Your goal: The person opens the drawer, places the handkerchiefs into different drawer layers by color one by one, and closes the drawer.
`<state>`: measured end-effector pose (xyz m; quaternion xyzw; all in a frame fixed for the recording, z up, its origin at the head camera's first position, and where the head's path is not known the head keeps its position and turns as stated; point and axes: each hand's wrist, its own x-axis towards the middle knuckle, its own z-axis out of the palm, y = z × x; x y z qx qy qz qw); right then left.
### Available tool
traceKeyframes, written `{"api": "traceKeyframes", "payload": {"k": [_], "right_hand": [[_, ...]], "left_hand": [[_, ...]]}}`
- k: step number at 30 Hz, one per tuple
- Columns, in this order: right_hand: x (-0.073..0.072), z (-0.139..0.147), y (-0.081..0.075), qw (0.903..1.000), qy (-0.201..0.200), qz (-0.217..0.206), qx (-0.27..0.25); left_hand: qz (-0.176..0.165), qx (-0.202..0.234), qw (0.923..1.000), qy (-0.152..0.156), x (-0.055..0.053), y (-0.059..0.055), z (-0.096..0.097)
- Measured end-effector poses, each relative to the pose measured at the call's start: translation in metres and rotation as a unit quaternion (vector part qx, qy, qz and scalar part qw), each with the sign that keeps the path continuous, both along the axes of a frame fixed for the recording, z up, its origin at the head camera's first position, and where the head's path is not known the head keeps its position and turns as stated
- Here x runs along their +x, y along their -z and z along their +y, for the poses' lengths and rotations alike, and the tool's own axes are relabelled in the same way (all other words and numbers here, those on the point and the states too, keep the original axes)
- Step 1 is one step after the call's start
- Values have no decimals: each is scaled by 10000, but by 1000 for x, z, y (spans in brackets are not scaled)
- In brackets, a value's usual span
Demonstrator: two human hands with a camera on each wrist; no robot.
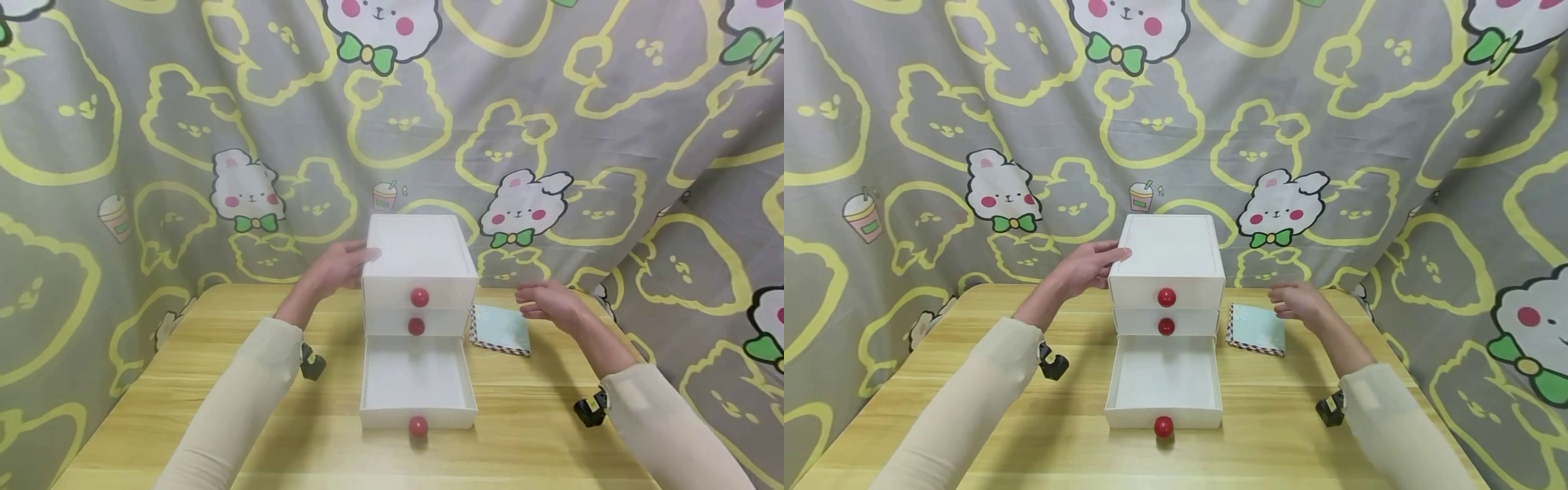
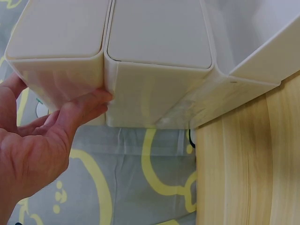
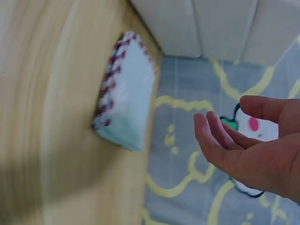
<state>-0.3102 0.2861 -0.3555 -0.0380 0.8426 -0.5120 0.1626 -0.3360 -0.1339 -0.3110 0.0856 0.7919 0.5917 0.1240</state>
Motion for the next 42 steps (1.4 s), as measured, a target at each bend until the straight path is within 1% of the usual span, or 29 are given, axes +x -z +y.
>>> {"api": "traceKeyframes", "payload": {"k": [8,13,19,22,27,32,36,42], "right_hand": [[-6,15,35,9982,542,-248,19],[-7,20,49,9968,694,-392,-80],[-10,26,61,9951,876,-455,-49],[-11,28,67,9948,903,-469,-28],[-11,30,77,9937,990,-492,-205],[-10,29,84,9933,1008,-467,-326],[-9,30,88,9941,996,-372,-218],[-6,29,93,9936,1065,-19,373]], "left_hand": [[-3,-29,10000,-46,0,0,0],[-15,-22,10000,-32,-1,0,0],[-9,-12,10000,-3,0,-2,1],[-11,8,10000,-1,-1,-1,1],[-4,-11,10000,6,-1,0,1],[-16,-5,10000,-2,0,0,2],[-51,39,10000,-24,0,0,2],[-94,49,9999,-57,-1,1,2]]}}
